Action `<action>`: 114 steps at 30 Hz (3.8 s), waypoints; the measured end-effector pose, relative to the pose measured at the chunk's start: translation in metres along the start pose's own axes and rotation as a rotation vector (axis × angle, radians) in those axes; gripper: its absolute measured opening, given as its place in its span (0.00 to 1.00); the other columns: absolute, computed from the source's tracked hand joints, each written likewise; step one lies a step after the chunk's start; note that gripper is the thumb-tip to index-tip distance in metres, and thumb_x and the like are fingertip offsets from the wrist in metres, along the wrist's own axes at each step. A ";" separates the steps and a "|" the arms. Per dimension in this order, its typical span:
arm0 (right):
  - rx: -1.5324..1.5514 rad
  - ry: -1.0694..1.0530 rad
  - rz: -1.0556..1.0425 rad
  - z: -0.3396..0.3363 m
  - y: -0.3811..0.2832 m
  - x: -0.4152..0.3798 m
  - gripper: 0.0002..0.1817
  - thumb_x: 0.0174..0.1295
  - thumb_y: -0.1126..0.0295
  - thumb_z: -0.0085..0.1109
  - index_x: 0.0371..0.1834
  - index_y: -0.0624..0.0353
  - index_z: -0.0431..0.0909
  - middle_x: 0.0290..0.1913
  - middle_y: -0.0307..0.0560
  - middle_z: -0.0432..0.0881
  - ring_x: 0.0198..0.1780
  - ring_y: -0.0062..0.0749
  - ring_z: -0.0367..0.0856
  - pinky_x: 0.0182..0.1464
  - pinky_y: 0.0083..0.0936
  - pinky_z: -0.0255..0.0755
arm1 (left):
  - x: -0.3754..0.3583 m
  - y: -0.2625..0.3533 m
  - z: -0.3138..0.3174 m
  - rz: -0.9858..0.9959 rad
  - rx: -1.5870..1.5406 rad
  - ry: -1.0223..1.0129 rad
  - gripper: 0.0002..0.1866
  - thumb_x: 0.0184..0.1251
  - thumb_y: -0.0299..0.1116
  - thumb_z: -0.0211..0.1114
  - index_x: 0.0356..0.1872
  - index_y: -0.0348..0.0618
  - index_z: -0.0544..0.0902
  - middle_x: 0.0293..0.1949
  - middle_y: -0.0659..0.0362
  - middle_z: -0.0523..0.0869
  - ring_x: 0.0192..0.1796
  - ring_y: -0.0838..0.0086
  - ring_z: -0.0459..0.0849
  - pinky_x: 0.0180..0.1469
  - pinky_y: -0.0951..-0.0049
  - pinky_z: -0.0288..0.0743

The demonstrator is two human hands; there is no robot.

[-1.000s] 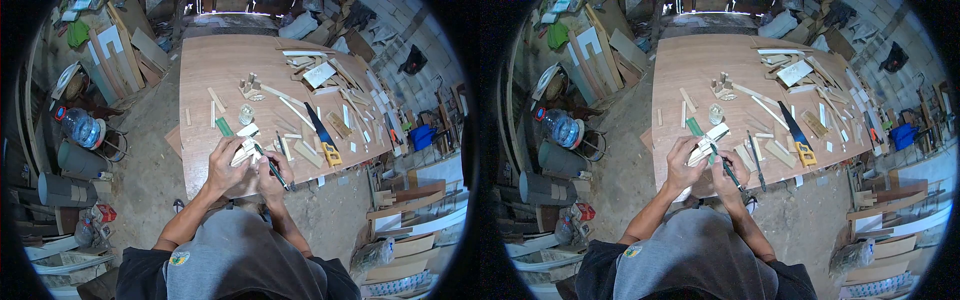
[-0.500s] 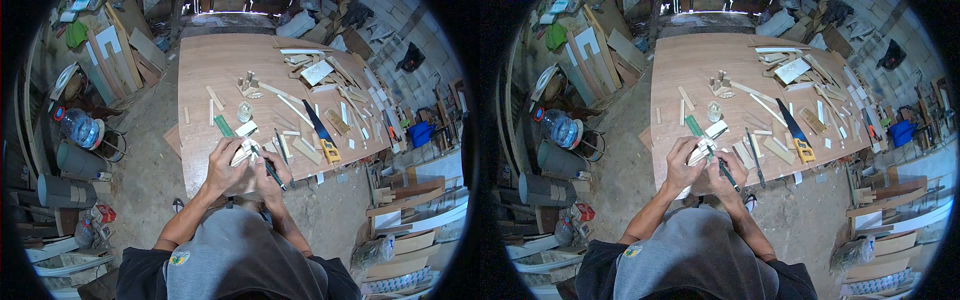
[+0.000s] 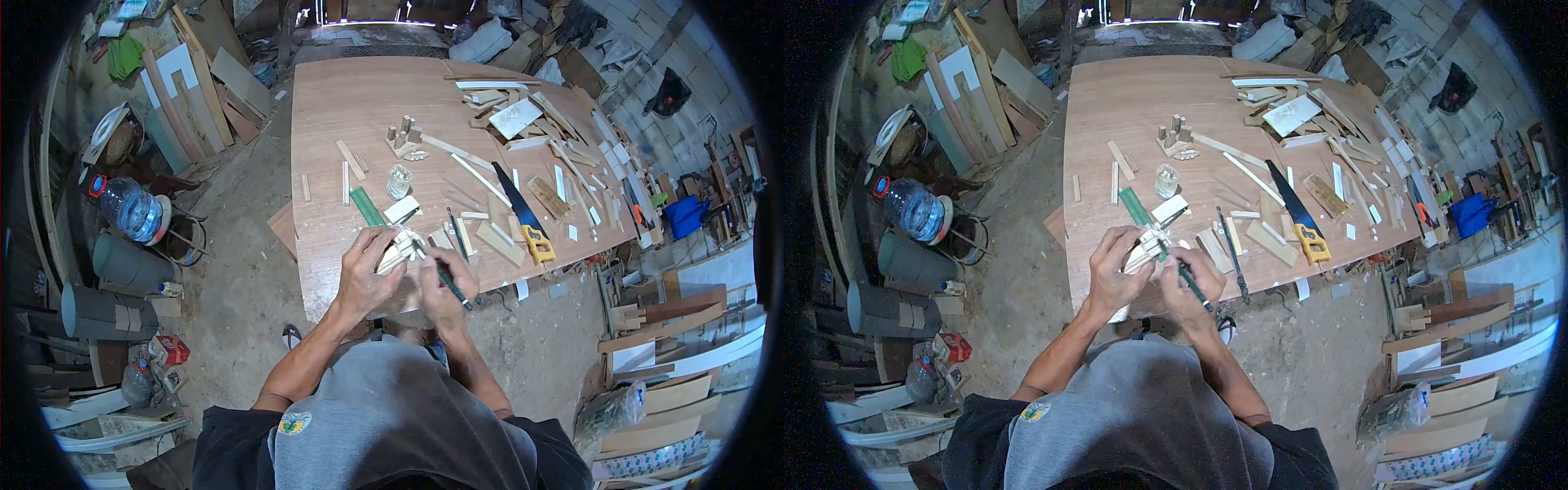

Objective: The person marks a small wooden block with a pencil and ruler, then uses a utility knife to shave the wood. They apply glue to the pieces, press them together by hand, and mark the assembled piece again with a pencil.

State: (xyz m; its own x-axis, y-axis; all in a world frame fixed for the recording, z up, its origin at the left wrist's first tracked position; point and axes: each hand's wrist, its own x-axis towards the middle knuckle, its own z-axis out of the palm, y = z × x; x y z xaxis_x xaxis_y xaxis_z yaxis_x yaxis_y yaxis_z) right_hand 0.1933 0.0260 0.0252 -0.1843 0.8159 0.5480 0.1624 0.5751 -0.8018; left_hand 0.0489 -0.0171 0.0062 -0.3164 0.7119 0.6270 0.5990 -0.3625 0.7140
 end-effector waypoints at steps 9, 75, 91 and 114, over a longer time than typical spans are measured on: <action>0.025 -0.071 -0.140 0.009 -0.005 -0.008 0.07 0.57 0.77 0.65 0.39 0.67 0.83 0.33 0.53 0.86 0.30 0.34 0.84 0.33 0.26 0.77 | -0.007 -0.003 -0.003 0.020 0.003 0.014 0.28 0.46 0.18 0.73 0.54 0.31 0.81 0.49 0.45 0.83 0.47 0.55 0.88 0.48 0.64 0.84; 0.624 -0.183 0.291 0.042 0.037 0.033 0.25 0.76 0.63 0.49 0.70 0.68 0.71 0.49 0.53 0.82 0.46 0.27 0.81 0.51 0.26 0.75 | 0.018 -0.032 -0.049 0.058 0.169 0.011 0.26 0.42 0.24 0.73 0.50 0.37 0.84 0.51 0.48 0.85 0.50 0.56 0.88 0.51 0.65 0.83; 0.371 -0.089 0.055 0.071 0.022 0.010 0.08 0.67 0.78 0.62 0.45 0.67 0.75 0.35 0.47 0.83 0.31 0.20 0.81 0.34 0.17 0.76 | 0.015 -0.018 -0.026 -0.069 0.180 0.142 0.27 0.43 0.23 0.75 0.52 0.37 0.85 0.48 0.47 0.84 0.48 0.55 0.87 0.50 0.64 0.83; 0.230 -0.138 -0.041 0.078 0.016 0.020 0.08 0.61 0.78 0.67 0.39 0.66 0.78 0.35 0.54 0.86 0.32 0.33 0.88 0.34 0.26 0.79 | 0.009 -0.032 -0.029 -0.035 0.181 0.139 0.26 0.48 0.21 0.75 0.54 0.32 0.84 0.49 0.46 0.83 0.49 0.59 0.87 0.50 0.67 0.82</action>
State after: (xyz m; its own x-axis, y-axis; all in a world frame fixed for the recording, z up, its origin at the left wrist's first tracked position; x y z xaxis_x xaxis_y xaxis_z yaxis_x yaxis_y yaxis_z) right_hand 0.1167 0.0467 0.0046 -0.3196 0.7670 0.5563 -0.0698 0.5665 -0.8211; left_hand 0.0052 -0.0166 -0.0016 -0.4298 0.6279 0.6489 0.7041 -0.2169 0.6762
